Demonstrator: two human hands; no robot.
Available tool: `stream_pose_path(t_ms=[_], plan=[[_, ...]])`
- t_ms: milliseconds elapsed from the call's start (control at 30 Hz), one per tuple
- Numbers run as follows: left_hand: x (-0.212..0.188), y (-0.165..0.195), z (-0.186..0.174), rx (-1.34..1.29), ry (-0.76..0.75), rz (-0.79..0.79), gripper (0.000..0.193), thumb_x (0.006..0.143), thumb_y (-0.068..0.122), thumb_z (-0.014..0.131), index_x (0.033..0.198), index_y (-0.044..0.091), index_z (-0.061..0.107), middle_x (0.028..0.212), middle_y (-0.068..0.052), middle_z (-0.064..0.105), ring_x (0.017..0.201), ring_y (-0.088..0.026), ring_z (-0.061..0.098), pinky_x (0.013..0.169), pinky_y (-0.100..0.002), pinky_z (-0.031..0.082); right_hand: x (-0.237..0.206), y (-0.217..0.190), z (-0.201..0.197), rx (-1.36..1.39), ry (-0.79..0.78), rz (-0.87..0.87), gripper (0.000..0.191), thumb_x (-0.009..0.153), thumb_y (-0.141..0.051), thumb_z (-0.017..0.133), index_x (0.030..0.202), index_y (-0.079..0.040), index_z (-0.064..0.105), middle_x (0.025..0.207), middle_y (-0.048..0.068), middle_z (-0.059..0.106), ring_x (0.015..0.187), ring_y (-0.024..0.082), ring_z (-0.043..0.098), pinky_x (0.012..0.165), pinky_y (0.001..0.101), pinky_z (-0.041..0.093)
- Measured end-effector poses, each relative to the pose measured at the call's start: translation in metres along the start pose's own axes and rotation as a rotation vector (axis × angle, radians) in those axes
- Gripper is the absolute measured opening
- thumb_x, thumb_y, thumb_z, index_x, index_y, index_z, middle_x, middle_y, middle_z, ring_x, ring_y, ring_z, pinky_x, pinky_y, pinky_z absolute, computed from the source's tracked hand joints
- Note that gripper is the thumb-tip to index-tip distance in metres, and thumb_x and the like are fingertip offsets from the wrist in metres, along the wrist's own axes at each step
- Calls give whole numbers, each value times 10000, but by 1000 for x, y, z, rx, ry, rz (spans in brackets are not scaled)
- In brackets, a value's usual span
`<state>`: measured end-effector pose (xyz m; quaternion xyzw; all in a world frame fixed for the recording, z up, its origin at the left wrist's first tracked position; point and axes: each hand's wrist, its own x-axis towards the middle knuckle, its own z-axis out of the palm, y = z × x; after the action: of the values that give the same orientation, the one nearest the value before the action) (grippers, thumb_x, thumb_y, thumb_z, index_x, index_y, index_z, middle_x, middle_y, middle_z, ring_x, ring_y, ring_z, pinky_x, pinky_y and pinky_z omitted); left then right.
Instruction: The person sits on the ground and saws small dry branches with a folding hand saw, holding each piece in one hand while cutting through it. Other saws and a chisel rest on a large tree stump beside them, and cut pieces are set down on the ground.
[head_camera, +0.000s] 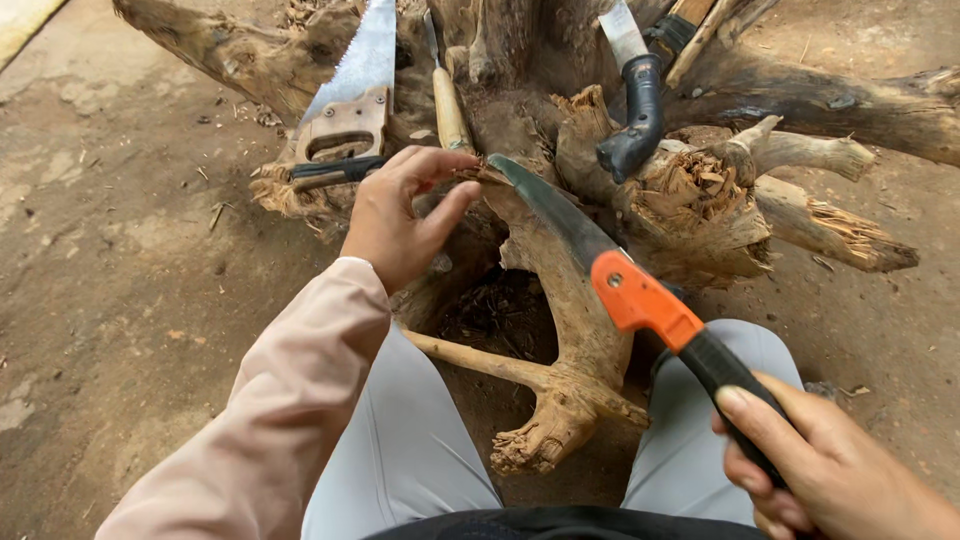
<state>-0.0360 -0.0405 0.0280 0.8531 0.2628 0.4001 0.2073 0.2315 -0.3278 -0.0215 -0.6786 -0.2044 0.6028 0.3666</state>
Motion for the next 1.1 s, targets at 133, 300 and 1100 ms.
stream_pose_path(t_ms=[133, 300, 1100], plan=[[2, -3, 11, 71, 103, -32, 223, 901, 222, 805, 1044, 66, 737, 984, -98, 713, 893, -229, 739, 790, -319, 576, 41, -54, 40, -174, 3, -150, 382, 1079, -409, 482, 938, -56, 451, 558, 63, 420, 392, 171, 417, 356, 330, 313], [5, -3, 14, 71, 139, 2, 156, 919, 178, 768, 1001, 52, 726, 955, -92, 703, 852, -210, 744, 780, -296, 595, 61, -61, 59, -109, -25, -220, 319, 1061, -365, 465, 924, -78, 478, 588, 22, 453, 429, 121, 419, 392, 309, 354], [2, 3, 23, -44, 227, -120, 120, 899, 103, 767, 977, 20, 727, 955, -82, 739, 857, -137, 757, 807, -264, 612, 31, -12, -36, -92, -50, -29, 328, 1069, -369, 487, 1076, -42, 460, 600, 70, 452, 390, 170, 358, 340, 370, 368]])
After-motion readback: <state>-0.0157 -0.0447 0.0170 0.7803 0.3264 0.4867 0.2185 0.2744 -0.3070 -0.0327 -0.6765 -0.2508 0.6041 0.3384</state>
